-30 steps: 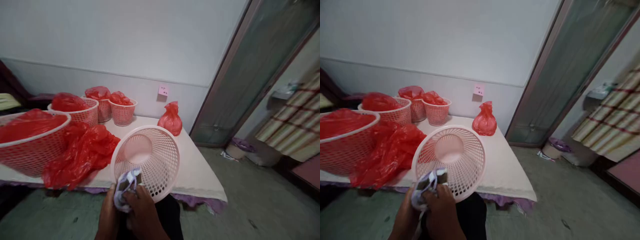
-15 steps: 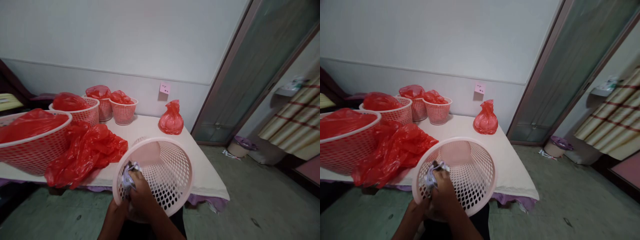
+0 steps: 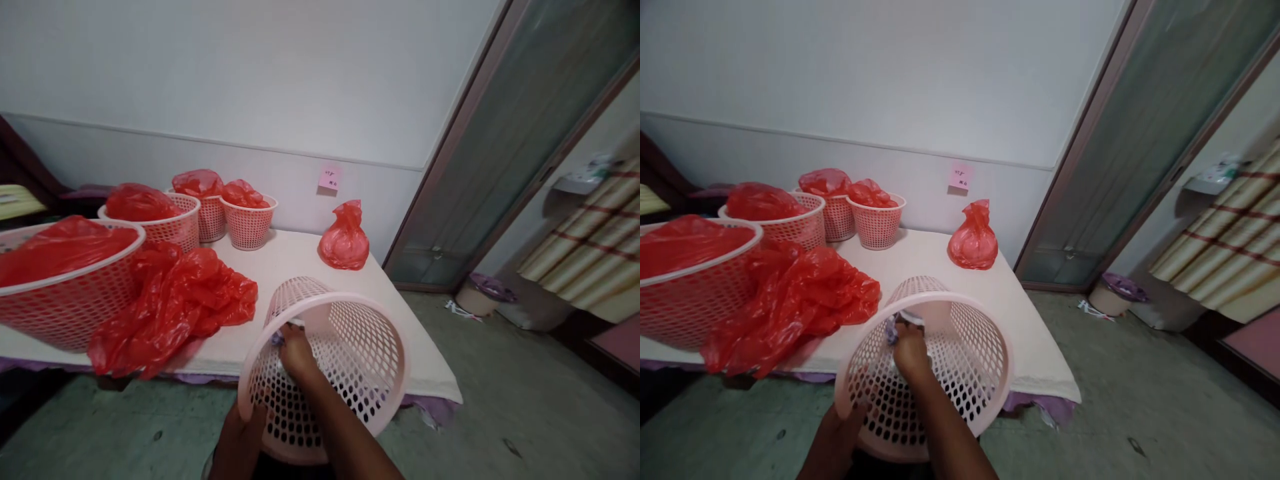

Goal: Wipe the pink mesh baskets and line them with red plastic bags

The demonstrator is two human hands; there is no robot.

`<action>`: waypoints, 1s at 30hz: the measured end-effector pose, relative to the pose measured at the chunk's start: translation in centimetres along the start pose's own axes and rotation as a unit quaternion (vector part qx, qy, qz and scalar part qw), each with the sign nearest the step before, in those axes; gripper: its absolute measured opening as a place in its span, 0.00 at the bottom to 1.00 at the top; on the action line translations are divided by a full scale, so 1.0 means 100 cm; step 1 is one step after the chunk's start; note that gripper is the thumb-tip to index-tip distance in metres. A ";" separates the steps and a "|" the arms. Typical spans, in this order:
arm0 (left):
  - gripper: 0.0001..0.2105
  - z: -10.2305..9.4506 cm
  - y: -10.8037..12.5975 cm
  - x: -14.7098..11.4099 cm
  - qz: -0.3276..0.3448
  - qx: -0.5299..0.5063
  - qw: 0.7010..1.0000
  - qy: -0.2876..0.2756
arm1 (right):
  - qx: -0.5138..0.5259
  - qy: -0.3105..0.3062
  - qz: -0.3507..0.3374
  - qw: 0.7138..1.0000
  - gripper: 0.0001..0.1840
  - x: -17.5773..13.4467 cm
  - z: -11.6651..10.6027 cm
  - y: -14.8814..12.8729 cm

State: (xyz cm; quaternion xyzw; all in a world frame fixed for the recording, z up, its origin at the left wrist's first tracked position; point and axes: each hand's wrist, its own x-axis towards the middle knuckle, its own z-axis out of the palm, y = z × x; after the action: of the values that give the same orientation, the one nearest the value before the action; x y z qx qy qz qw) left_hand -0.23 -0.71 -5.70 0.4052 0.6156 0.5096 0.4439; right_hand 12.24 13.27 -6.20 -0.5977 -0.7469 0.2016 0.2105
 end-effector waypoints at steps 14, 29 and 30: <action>0.19 -0.009 0.034 0.029 0.034 -0.001 0.999 -0.015 | -0.136 -0.137 -0.192 0.962 0.19 -0.112 -0.075 -0.019; 0.18 -0.001 0.097 0.043 0.111 0.046 0.990 -0.072 | -0.174 -0.090 -0.138 0.971 0.32 -0.139 -0.054 -0.033; 0.21 -0.001 0.097 0.042 0.118 0.044 0.989 -0.072 | -0.153 -0.069 -0.141 0.976 0.31 -0.137 -0.051 -0.032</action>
State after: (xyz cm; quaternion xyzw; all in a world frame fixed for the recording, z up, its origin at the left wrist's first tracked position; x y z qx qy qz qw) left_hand -1.00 4.70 3.28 0.5303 0.5517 0.5000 0.4055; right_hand 15.22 -0.54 -1.21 -0.4957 -0.8586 0.0939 0.0911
